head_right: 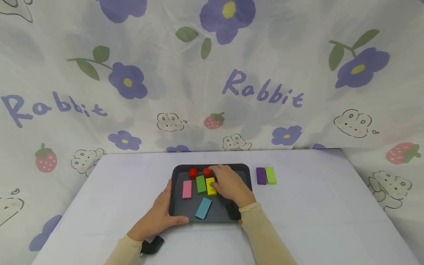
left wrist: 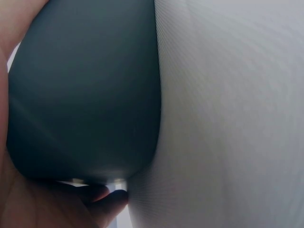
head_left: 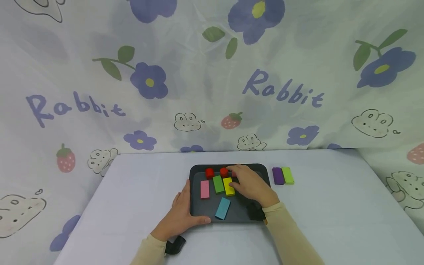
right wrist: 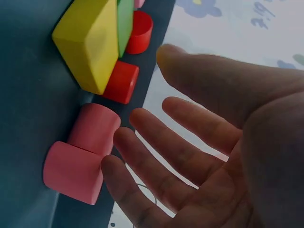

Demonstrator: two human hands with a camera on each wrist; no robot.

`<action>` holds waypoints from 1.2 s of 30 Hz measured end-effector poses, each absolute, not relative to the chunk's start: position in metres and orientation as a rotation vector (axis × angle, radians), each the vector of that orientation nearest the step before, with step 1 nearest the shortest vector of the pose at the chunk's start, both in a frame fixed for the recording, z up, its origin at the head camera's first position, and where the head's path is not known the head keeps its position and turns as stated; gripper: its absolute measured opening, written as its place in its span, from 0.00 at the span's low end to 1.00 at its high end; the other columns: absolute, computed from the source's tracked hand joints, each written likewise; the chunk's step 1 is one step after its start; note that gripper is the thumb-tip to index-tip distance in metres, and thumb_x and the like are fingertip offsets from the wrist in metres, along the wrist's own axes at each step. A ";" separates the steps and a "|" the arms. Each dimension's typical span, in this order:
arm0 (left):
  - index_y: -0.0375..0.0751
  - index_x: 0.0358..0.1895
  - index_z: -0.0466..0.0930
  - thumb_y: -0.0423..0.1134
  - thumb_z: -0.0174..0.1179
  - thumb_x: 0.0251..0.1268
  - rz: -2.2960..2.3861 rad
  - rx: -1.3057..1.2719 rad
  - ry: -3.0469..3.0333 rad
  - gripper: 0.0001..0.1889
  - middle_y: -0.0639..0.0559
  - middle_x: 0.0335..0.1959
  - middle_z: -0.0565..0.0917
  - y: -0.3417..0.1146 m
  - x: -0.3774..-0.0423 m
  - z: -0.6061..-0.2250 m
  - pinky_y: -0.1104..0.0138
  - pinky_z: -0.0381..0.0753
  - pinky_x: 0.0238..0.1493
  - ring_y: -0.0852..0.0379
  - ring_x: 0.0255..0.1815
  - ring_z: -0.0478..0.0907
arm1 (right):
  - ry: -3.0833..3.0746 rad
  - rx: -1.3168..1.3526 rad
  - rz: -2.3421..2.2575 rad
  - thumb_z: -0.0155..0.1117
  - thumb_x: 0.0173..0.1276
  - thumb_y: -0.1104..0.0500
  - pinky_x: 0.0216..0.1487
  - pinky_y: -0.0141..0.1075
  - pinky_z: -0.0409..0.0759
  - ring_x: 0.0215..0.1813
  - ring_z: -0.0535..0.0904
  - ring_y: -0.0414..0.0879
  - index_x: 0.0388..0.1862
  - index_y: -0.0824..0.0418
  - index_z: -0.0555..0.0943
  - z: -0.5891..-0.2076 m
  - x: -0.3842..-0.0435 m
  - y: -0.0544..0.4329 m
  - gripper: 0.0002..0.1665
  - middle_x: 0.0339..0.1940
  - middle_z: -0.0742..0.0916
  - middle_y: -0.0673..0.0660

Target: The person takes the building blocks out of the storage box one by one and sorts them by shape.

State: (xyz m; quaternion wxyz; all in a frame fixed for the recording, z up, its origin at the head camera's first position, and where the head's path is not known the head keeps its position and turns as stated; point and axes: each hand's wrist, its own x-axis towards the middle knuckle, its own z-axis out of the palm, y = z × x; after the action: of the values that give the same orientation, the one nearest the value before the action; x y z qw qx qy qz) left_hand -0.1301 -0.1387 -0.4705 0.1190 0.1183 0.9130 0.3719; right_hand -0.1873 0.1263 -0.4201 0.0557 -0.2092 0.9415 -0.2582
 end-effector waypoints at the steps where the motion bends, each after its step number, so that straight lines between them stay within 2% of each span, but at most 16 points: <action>1: 0.33 0.80 0.28 0.66 0.75 0.47 1.079 0.344 2.669 0.74 0.38 0.82 0.40 -0.138 -0.130 -0.471 0.44 0.36 0.78 0.40 0.81 0.43 | 2.853 -0.639 -0.779 0.71 0.69 0.56 0.66 0.50 0.75 0.64 0.75 0.54 0.69 0.61 0.75 -0.422 -0.188 0.126 0.32 0.64 0.81 0.60; 10: 0.32 0.80 0.28 0.66 0.74 0.48 1.077 0.359 2.672 0.73 0.39 0.83 0.40 -0.138 -0.129 -0.469 0.44 0.36 0.78 0.40 0.82 0.42 | 2.797 -0.637 -0.737 0.72 0.68 0.56 0.69 0.50 0.72 0.69 0.72 0.55 0.69 0.63 0.75 -0.429 -0.188 0.120 0.33 0.66 0.80 0.60; 17: 0.33 0.80 0.27 0.66 0.73 0.48 1.074 0.352 2.664 0.73 0.38 0.82 0.40 -0.139 -0.129 -0.469 0.43 0.35 0.78 0.40 0.82 0.42 | 2.744 -0.652 -0.726 0.76 0.63 0.55 0.64 0.48 0.77 0.56 0.77 0.51 0.67 0.64 0.76 -0.433 -0.187 0.114 0.36 0.62 0.82 0.59; 28: 0.32 0.80 0.28 0.66 0.74 0.48 1.071 0.351 2.677 0.73 0.37 0.82 0.41 -0.139 -0.129 -0.471 0.43 0.36 0.78 0.40 0.81 0.43 | 2.795 -0.672 -0.575 0.77 0.61 0.54 0.61 0.48 0.79 0.55 0.77 0.52 0.66 0.64 0.77 -0.433 -0.185 0.110 0.36 0.64 0.79 0.62; 36: 0.33 0.80 0.28 0.66 0.74 0.47 1.073 0.354 2.671 0.74 0.39 0.83 0.40 -0.139 -0.130 -0.471 0.45 0.35 0.78 0.41 0.82 0.43 | 2.839 -0.687 -0.504 0.79 0.59 0.53 0.53 0.45 0.83 0.49 0.76 0.50 0.62 0.64 0.79 -0.434 -0.186 0.106 0.34 0.58 0.81 0.62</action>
State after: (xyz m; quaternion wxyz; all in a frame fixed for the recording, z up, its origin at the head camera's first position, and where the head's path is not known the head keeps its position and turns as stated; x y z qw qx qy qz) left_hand -0.1297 -0.1389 -0.4712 0.1205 0.1212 0.9143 0.3673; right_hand -0.1862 0.1059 -0.4342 0.0887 -0.2310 0.9540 -0.1693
